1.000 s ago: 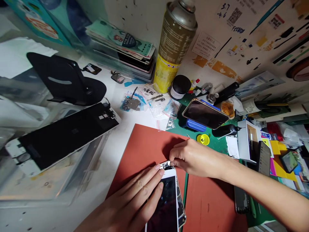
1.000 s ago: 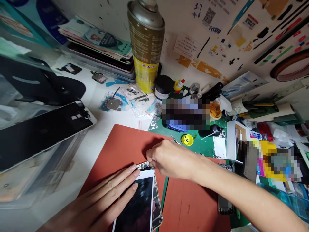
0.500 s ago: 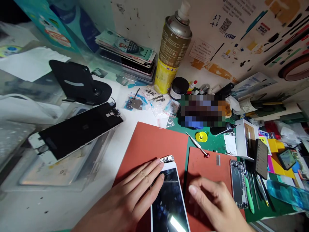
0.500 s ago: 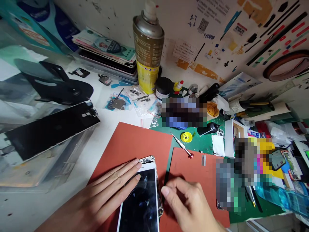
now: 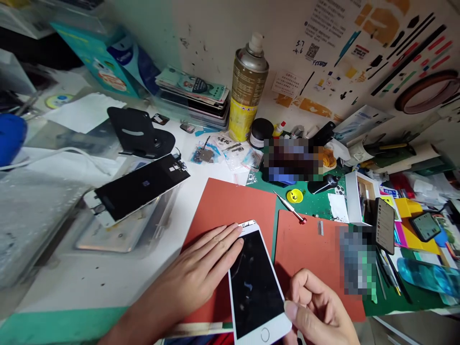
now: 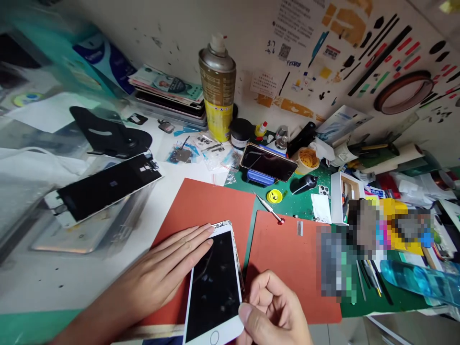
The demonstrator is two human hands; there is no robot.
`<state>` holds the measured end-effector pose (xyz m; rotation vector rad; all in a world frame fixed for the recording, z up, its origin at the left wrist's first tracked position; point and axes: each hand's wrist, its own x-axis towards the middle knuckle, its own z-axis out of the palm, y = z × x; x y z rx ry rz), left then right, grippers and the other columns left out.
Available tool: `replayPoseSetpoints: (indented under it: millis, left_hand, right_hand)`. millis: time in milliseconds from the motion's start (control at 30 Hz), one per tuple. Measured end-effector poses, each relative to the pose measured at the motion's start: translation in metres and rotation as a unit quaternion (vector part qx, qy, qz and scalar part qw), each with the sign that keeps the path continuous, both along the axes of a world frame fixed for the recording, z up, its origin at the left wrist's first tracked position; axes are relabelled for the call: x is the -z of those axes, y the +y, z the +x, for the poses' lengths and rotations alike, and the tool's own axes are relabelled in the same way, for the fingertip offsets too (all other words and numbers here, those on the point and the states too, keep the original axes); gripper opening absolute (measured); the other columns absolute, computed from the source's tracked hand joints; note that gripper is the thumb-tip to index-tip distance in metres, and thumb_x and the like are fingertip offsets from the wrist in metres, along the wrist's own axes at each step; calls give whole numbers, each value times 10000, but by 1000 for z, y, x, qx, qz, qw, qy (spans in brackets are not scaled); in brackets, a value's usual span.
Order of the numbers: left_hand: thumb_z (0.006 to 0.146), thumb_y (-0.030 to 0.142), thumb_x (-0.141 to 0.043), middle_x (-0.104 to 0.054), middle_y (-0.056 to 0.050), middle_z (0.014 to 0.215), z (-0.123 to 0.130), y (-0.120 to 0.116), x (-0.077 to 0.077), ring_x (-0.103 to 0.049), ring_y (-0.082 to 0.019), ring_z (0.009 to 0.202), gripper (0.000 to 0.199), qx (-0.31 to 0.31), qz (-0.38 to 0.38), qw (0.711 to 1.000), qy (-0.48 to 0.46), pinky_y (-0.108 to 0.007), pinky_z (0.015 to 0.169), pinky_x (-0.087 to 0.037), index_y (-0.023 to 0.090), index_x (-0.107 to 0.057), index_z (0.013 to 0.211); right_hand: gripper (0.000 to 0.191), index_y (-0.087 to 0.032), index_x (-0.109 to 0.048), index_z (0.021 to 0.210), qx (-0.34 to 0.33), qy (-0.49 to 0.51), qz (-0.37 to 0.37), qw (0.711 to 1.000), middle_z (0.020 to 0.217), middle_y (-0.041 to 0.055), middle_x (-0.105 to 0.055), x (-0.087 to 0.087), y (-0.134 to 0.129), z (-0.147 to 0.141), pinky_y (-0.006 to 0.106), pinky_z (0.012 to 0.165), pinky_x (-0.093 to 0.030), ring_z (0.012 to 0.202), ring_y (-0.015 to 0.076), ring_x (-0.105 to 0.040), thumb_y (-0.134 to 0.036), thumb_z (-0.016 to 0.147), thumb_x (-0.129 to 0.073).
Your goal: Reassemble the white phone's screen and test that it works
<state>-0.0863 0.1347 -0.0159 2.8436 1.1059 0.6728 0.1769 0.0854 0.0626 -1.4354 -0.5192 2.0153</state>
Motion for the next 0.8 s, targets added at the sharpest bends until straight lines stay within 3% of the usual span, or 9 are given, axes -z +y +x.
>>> replayPoseSetpoints:
  millis: [200,333,433,567,733,800]
  left_hand:
    - [928,-39,-406,-581,-162,1517,3,3,1,-550,-283,1410,531,-3,-12,1000,-3,-439,1144,-502,79,-573,1418]
    - [936,-42,-370,-610,-131,1494,5,6,-4,-586,-232,1375,534,-29,-46,998,-11,-389,1123,-519,91,-562,1416]
    - [945,-16,-364,-629,-119,1474,6,9,-6,-613,-219,1343,534,-49,-99,993,-30,-384,1106,-535,102,-545,1433]
    - [978,34,-319,-684,-111,1396,9,14,-9,-662,-236,1269,514,-49,-133,988,-62,-417,1059,-565,120,-574,1416]
    - [1053,171,-314,-714,-113,1341,17,20,-12,-689,-254,1210,443,-102,-198,973,-69,-451,1031,-576,142,-632,1360]
    - [1066,186,-302,-711,-125,1342,19,20,-12,-679,-256,1228,438,-105,-194,972,-79,-451,1055,-561,124,-650,1325]
  right_hand:
    - [324,-208,-517,855,35,72,89,993,524,11,-677,9,1,-6,163,399,-355,361,98,-531,-409,925,-761]
    - [255,-193,-566,897,53,69,124,988,630,38,-719,5,4,-6,178,434,-434,452,121,-620,-401,981,-687]
    - [280,-183,-609,890,51,3,149,987,727,32,-716,5,12,-2,194,454,-440,486,108,-614,-438,966,-697]
    - [330,-179,-655,884,12,-133,188,973,676,0,-664,20,34,0,212,471,-382,479,90,-524,-501,926,-710]
    - [249,-179,-706,839,-104,-308,284,902,695,-4,-632,45,71,-8,250,563,-391,597,119,-510,-425,871,-705]
    - [227,-179,-697,796,-126,-327,290,891,664,-3,-628,51,84,-14,258,556,-389,580,127,-516,-400,846,-680]
